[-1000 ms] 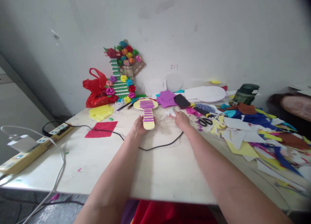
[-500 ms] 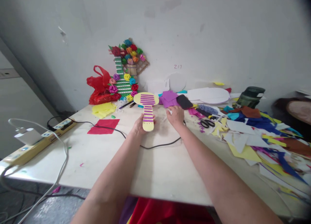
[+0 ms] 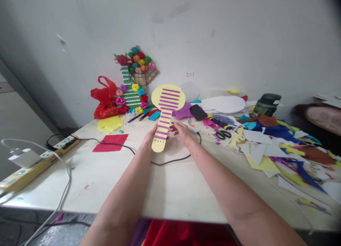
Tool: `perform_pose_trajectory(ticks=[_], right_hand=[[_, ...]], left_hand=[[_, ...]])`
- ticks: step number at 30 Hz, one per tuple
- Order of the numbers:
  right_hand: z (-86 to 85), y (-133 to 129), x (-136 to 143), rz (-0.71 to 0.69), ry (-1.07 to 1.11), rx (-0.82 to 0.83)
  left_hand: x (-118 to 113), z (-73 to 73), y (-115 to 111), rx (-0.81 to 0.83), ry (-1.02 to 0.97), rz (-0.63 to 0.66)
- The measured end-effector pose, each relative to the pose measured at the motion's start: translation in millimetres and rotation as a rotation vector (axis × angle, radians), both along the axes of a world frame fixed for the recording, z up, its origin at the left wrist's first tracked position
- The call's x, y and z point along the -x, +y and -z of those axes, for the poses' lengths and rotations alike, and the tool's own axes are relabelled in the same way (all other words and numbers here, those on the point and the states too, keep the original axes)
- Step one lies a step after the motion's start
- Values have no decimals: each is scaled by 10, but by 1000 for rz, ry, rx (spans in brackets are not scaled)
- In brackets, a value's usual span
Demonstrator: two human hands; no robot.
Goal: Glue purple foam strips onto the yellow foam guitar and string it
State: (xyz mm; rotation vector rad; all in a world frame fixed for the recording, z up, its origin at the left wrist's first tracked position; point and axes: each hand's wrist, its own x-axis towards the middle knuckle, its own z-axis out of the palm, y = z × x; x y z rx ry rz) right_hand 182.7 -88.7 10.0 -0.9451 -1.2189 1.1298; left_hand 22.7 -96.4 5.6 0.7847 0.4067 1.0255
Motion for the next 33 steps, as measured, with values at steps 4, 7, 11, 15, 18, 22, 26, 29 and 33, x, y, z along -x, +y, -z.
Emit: perform_pose_trajectory(ticks=[4, 7, 11, 15, 18, 22, 26, 29, 33], right_hand=[[-29, 1, -15, -44, 106, 45], [-61, -1, -36, -73, 128, 44], [-104, -17, -49, -100, 123, 29], [-129, -39, -43, -86, 130, 38], [-131, -49, -42, -68, 128, 36], [-127, -53, -56, -66, 114, 35], [-123, -37, -79, -78, 128, 50], [-111, -20, -92, -87, 147, 52], [-94, -12, -104, -106, 133, 55]], left_hand=[[20, 0, 5, -24, 35, 46], [33, -4, 7, -32, 48, 66], [43, -6, 11, -37, 55, 82], [41, -4, 12, -66, 71, 101], [37, -1, 12, -76, 84, 117], [40, 4, 10, -71, 92, 113], [46, 0, -5, -91, 108, 113], [42, -13, -23, -93, 120, 107], [33, -30, -50, -103, 134, 87]])
